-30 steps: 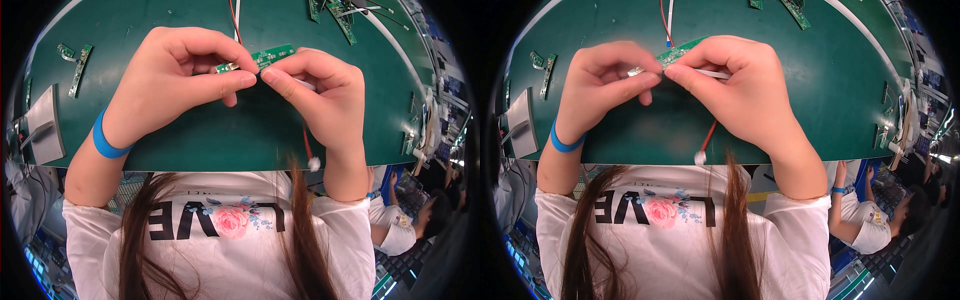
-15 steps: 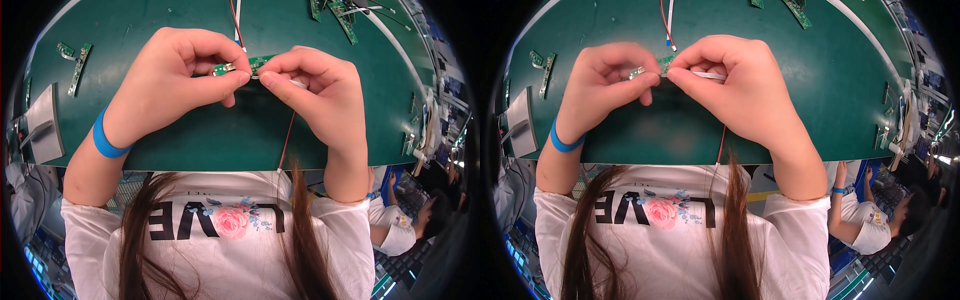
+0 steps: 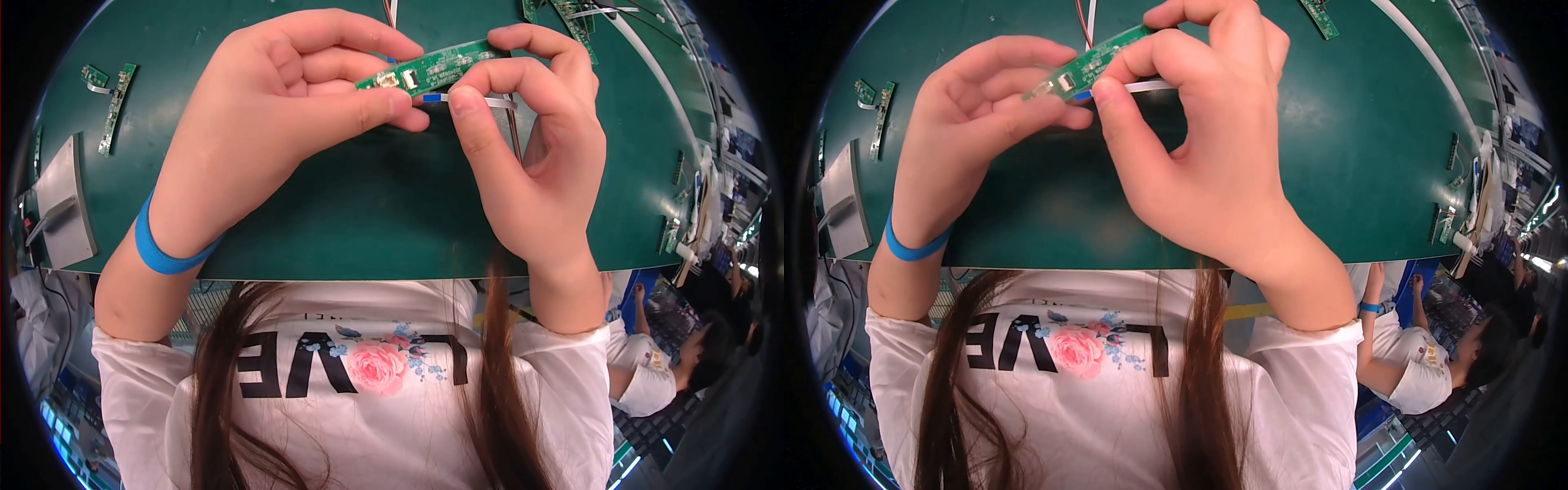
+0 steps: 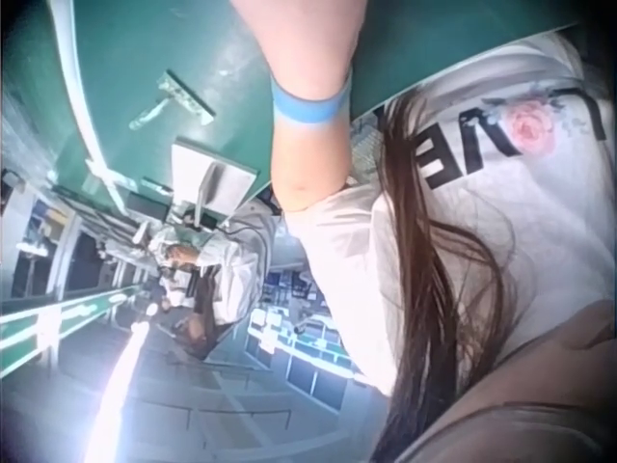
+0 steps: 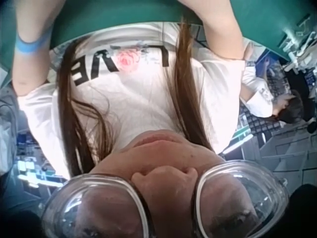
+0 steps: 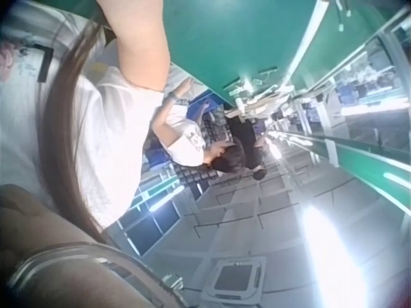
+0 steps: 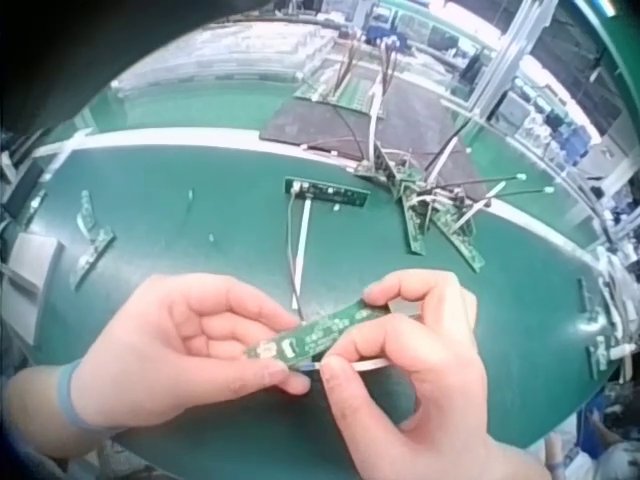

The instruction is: The person assembles small electronic circuit boards by hand, connecting wires, connectors, and electronic components.

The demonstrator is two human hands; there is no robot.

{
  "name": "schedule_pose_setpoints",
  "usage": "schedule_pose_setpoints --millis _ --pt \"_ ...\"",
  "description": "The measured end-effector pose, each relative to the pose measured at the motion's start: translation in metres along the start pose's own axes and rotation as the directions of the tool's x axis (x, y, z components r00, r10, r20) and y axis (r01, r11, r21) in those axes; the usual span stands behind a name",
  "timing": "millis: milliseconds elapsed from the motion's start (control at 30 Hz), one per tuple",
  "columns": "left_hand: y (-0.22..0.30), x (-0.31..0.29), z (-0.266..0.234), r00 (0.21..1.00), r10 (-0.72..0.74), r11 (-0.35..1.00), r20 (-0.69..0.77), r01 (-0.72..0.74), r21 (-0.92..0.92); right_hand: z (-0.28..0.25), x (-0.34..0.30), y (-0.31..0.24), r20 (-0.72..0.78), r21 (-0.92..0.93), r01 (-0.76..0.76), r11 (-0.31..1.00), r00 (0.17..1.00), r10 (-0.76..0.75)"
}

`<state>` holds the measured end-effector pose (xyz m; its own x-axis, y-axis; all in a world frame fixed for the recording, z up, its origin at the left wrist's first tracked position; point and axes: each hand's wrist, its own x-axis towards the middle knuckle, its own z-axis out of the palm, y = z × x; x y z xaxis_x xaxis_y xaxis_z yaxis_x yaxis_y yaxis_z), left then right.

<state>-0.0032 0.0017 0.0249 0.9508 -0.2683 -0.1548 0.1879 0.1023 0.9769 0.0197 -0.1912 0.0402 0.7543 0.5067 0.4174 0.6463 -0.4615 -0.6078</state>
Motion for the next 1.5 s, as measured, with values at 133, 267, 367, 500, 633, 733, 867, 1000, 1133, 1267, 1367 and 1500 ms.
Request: schedule_pose_setpoints --millis 133,267,367,500,633,733,867,1000,1133,1267,1367,1500 --pt "-0.002 0.004 0.005 1.000 0.018 0.997 0.018 -0.017 -0.074 -0.001 -0.007 0.011 -0.071 -0.104 0.089 0.991 0.993 -0.096" --pt "-0.005 0.004 0.005 0.999 -0.007 0.992 0.040 0.012 -0.128 0.002 -0.007 0.015 -0.122 -0.028 0.087 0.996 0.988 -0.090" --pt "-0.005 0.003 0.007 0.998 -0.064 0.979 0.023 0.067 -0.191 0.004 -0.009 0.017 -0.146 0.009 0.078 0.997 0.986 -0.076" --pt "-0.007 0.000 0.004 0.998 -0.055 0.979 0.022 0.059 -0.193 0.008 -0.003 -0.005 -0.162 0.021 -0.016 1.000 0.987 0.019" --pt "-0.007 -0.003 -0.001 0.998 -0.061 0.979 0.019 0.064 -0.196 0.013 -0.004 0.008 -0.116 0.025 -0.005 1.000 0.993 0.007" --pt "-0.006 -0.006 -0.008 0.998 -0.056 0.980 0.026 0.060 -0.191 0.018 -0.003 0.011 -0.099 0.064 0.018 0.998 0.995 -0.011" --pt "-0.008 -0.007 -0.010 0.998 -0.062 0.977 0.017 0.065 -0.204 0.022 0.001 0.002 -0.081 0.250 -0.084 0.965 0.991 0.107" --pt "-0.008 -0.010 -0.017 0.998 -0.063 0.976 0.019 0.065 -0.205 0.025 0.005 -0.017 -0.040 0.223 -0.199 0.954 0.976 0.213" --pt "-0.008 -0.011 -0.019 0.998 -0.060 0.977 0.012 0.061 -0.202 0.027 0.006 -0.018 -0.017 0.205 -0.256 0.945 0.964 0.265" --pt "-0.004 -0.010 -0.021 0.996 -0.087 0.978 0.027 0.091 -0.185 0.030 0.006 -0.021 -0.071 0.217 -0.206 0.954 0.972 0.225" --pt "-0.011 -0.001 0.002 0.997 -0.082 0.977 -0.004 0.079 -0.197 0.015 -0.001 -0.004 -0.047 0.271 -0.247 0.930 0.962 0.269" --pt "-0.013 0.007 0.009 0.996 -0.081 0.976 0.027 0.084 -0.199 0.010 -0.006 0.004 -0.055 0.264 -0.276 0.924 0.952 0.300"
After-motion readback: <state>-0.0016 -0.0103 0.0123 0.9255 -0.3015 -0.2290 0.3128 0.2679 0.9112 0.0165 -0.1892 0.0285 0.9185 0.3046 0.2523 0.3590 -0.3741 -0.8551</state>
